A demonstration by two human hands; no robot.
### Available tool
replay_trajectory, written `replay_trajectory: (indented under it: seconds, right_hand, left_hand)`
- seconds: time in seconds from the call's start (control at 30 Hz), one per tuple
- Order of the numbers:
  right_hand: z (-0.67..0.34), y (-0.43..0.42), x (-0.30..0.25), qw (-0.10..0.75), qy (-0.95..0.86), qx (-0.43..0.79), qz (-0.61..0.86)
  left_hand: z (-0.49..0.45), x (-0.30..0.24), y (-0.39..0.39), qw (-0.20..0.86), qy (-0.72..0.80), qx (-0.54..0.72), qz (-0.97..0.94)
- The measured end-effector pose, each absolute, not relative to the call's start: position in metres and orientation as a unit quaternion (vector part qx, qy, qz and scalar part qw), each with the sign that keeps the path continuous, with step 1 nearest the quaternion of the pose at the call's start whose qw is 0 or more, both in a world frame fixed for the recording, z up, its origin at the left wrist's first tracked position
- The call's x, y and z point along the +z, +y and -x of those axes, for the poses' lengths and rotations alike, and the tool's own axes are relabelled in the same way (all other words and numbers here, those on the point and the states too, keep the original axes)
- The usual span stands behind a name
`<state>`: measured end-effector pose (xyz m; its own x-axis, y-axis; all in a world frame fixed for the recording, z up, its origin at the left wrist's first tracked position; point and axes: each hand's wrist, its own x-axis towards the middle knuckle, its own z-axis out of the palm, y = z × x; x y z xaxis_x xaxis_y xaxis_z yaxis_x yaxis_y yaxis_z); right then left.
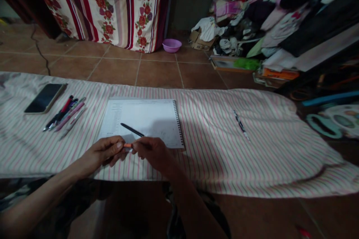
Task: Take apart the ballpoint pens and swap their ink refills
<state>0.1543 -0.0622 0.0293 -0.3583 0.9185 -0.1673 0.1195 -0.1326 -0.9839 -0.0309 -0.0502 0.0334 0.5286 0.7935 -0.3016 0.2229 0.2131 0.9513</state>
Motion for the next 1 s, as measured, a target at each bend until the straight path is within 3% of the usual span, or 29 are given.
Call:
replay_trajectory:
  seconds: [0.13, 0.57, 0.8, 0.93, 1.0]
  right_hand:
    - [-0.156, -0.064, 0.029, 0.348, -0.533, 0.618, 0.462]
    - [-0.149, -0.064, 0.027, 0.406, -0.530, 0.527, 0.525]
    - [-0.148, -0.065, 0.026, 0.394, -0.559, 0.497, 0.535]
    - [-0.142, -0.064, 0.026, 0.422, -0.540, 0.492, 0.537]
    - [-0.139, -0.064, 0.024, 0.437, -0.512, 0.524, 0.522]
  left_hand:
    - [0.031, 0.033, -0.050, 0.631, 0.435, 0.231, -0.600]
    - [0.028, 0.034, -0.052, 0.499, 0.466, 0.223, -0.695]
    - [0.027, 0.034, -0.051, 0.553, 0.471, 0.220, -0.651]
    - [0.019, 0.030, -0.057, 0.519, 0.492, 0.287, -0.638]
    - [0.011, 0.028, -0.060, 0.560, 0.501, 0.325, -0.574]
